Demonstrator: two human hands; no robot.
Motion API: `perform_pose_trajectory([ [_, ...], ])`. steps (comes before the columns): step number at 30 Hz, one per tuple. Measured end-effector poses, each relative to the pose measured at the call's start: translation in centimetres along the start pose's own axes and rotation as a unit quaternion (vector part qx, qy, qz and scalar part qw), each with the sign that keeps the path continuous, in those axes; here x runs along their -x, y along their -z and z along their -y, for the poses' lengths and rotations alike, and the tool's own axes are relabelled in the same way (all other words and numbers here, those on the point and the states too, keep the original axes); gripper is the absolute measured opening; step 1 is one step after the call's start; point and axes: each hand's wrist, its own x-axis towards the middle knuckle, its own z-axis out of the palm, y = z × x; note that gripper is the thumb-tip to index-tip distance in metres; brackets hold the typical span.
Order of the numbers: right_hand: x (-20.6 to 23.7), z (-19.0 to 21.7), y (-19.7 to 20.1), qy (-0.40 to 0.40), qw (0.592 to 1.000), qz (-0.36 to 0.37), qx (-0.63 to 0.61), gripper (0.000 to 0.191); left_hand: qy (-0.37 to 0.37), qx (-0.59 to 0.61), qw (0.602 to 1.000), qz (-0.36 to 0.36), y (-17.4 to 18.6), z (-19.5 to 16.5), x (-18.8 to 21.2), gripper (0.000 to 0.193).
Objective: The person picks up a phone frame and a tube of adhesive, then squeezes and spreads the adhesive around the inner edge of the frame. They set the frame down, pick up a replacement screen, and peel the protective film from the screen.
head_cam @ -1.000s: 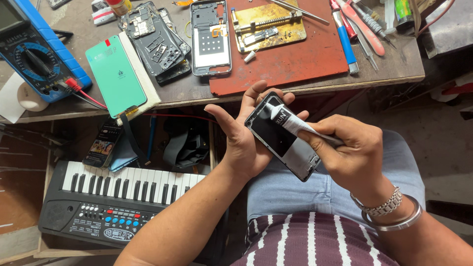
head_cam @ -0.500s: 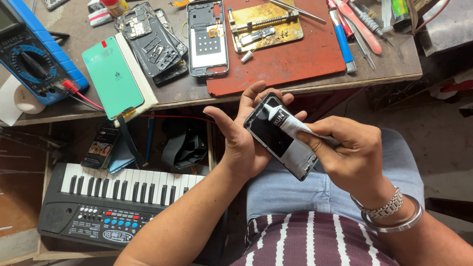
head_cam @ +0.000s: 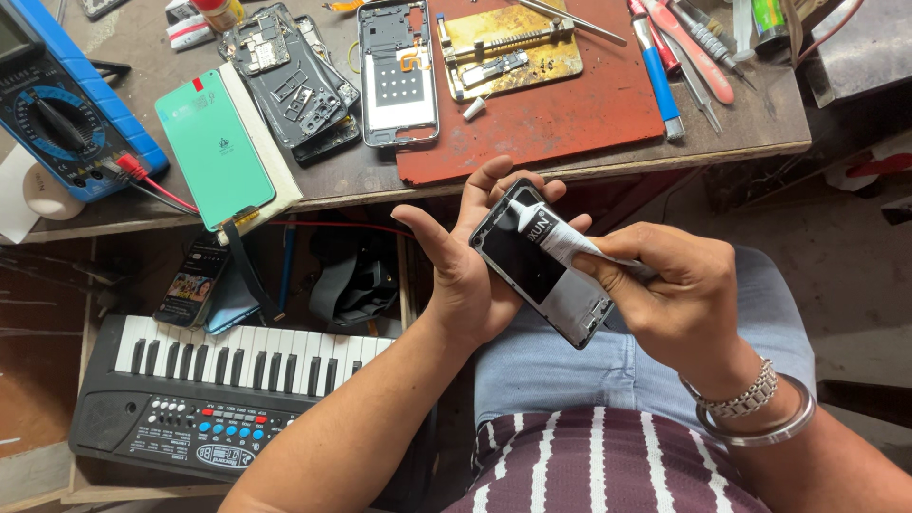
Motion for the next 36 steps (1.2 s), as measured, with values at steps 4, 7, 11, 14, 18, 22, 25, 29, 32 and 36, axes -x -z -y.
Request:
perform_pose_trajectory([
  [4,0.0,-0.1,0.0,-0.011,1.0,-0.007,-0.008,0.009,-0.001,0.021,1.0,0.007,0.0,0.1,-0.1,0.113],
  [7,0.1,-0.2,0.0,-0.001,1.0,0.005,-0.001,0.009,0.0,0.013,1.0,0.002,0.0,0.1,-0.1,0.114],
  [11,0.0,-0.4,0.0,-0.011,1.0,-0.011,-0.007,0.009,0.006,0.013,1.0,-0.002,-0.1,0.0,0.0,0.114],
  [14,0.0,-0.4,0.0,-0.008,1.0,-0.008,0.0,0.009,0.006,0.006,1.0,-0.006,-0.1,0.0,0.0,0.115],
  [18,-0.1,-0.5,0.0,0.003,1.0,-0.012,-0.006,0.009,-0.001,0.007,1.0,-0.006,-0.1,0.0,0.0,0.117],
  [22,0.1,-0.5,0.0,-0.011,1.0,-0.002,0.005,0.009,0.01,0.008,1.0,-0.007,-0.1,0.0,0.1,0.115],
  [25,0.1,-0.7,0.0,-0.006,1.0,-0.02,-0.013,0.009,0.005,0.003,1.0,-0.008,-0.1,-0.1,0.0,0.116],
  [29,0.2,-0.9,0.0,-0.003,1.0,-0.013,-0.014,0.009,0.011,0.006,1.0,-0.001,-0.1,0.0,0.0,0.115],
  [32,0.2,-1.0,-0.1,-0.005,1.0,-0.018,-0.021,0.009,0.008,0.0,1.0,-0.004,-0.1,-0.1,0.0,0.116],
  [36,0.3,-1.0,-0.1,-0.005,1.0,-0.018,-0.014,0.009,0.011,0.006,1.0,0.006,-0.1,-0.1,0.1,0.113],
])
